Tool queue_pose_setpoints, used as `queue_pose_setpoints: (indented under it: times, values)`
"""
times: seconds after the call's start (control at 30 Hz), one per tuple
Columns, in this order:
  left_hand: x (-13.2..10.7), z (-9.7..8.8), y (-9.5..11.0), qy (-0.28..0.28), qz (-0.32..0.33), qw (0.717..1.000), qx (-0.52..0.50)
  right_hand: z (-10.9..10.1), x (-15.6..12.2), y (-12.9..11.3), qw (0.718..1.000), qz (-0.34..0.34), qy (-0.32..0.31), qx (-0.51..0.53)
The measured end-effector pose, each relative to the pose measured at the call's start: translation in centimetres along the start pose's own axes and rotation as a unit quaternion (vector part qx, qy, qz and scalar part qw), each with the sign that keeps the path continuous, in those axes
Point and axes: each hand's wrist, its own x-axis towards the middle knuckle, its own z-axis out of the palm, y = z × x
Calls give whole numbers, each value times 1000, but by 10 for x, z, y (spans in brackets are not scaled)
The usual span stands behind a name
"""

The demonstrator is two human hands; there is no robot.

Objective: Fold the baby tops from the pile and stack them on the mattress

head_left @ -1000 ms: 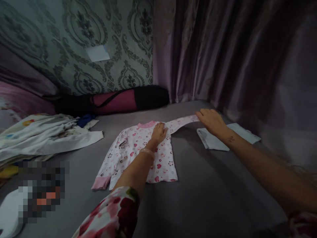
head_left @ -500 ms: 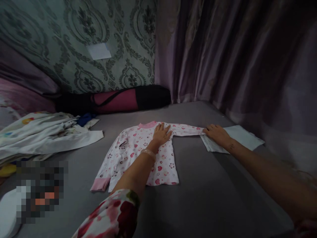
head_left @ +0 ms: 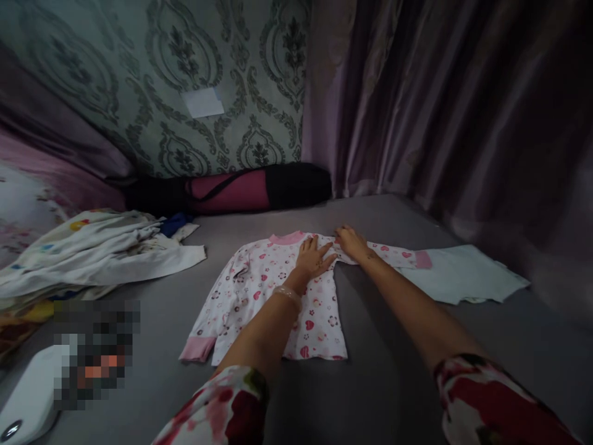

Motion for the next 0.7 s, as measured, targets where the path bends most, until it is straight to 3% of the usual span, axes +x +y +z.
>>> queue_pose_setpoints:
  times: [0.13,0.27,0.37,0.5,0.7]
  values:
    - [0,1,0,-1,-13,1000,23,14,12,1,998,57,-4,-14]
    - [1,0,1,-4,-18,999,36,16,2,1,993,108,34,-31]
    - [1,-3,2,-21,-25,999,41,17,-16,-13,995,69,66,-13]
    - [1,-8,5,-48,-37,997,45,24,-35,-29,997,-13,35,72]
    - [1,-11,9,-62,-54,996,34,37,-45,-8,995,33,-19,92]
